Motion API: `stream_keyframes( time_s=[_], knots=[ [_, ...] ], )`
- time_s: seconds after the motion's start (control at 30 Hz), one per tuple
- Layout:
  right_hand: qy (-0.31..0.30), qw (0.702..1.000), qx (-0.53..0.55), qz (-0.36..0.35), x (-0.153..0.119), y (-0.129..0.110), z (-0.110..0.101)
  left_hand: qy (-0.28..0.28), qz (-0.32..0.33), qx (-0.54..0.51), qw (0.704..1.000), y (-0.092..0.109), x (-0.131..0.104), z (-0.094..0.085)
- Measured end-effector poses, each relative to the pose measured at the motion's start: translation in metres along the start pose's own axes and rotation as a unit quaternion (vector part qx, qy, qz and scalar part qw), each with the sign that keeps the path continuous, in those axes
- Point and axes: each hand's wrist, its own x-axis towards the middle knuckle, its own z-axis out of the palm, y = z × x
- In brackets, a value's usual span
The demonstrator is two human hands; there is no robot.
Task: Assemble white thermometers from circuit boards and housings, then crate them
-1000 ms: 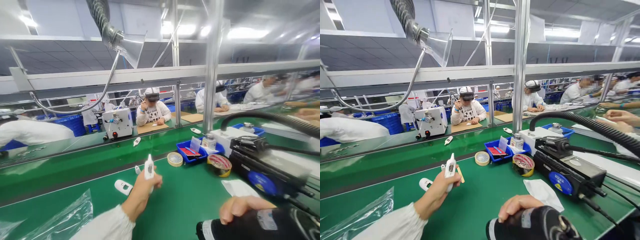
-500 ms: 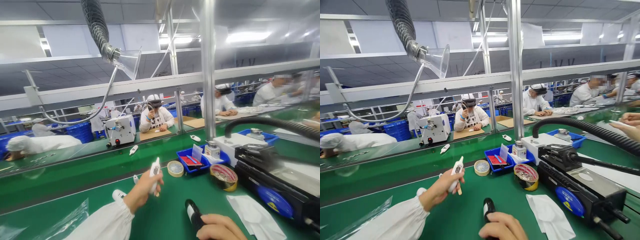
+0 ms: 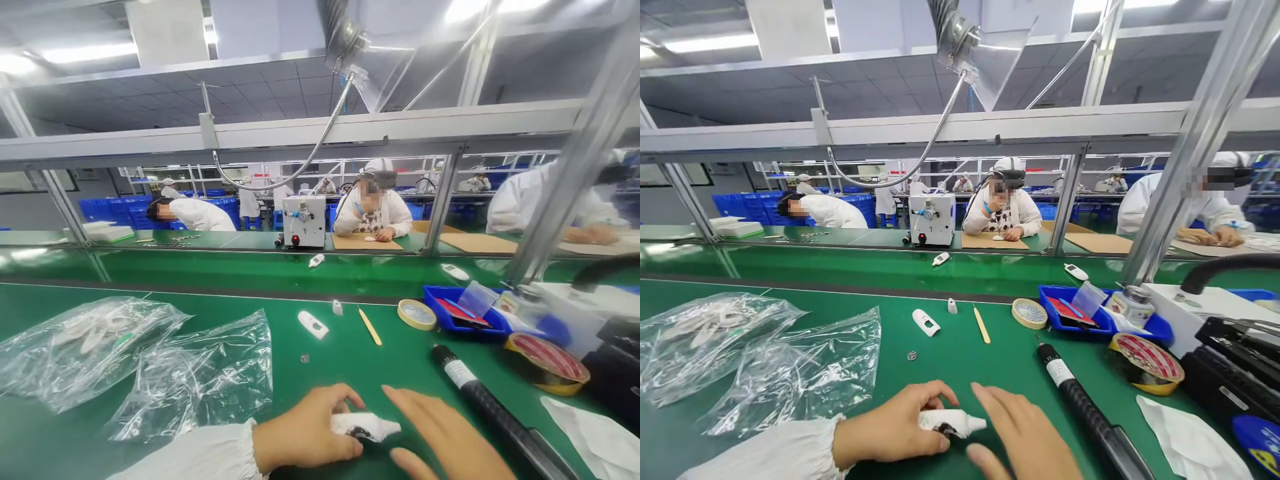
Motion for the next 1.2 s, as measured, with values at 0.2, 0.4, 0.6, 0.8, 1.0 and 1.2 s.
stream_keyframes(
  time_s=[0.2,0.4,0.6,0.8,1.0,1.2],
  knots=[
    [-0.134,0.978,0.113,0.113,0.040,-0.043,0.053,0.047,0.061,-0.045,0.996,-0.027,0.005,-0.020],
    [-0.132,0.972,0.057,0.187,0.062,-0.011,0.010,0.225,0.080,-0.182,0.954,-0.034,0.007,-0.050],
    [0.010,0.973,0.032,0.227,0.062,-0.004,0.024,0.256,0.059,-0.276,0.925,-0.028,0.003,-0.052],
    [-0.021,0.976,0.027,0.214,0.068,-0.003,0.029,0.247,0.064,-0.274,0.927,-0.029,0.002,-0.049],
    [-0.070,0.990,-0.043,0.117,0.061,-0.002,0.031,0.246,0.051,-0.280,0.927,-0.028,0.001,-0.049],
    [-0.104,0.989,-0.089,0.064,0.065,-0.017,0.028,0.216,0.073,-0.290,0.929,-0.031,0.003,-0.043]
  ],
)
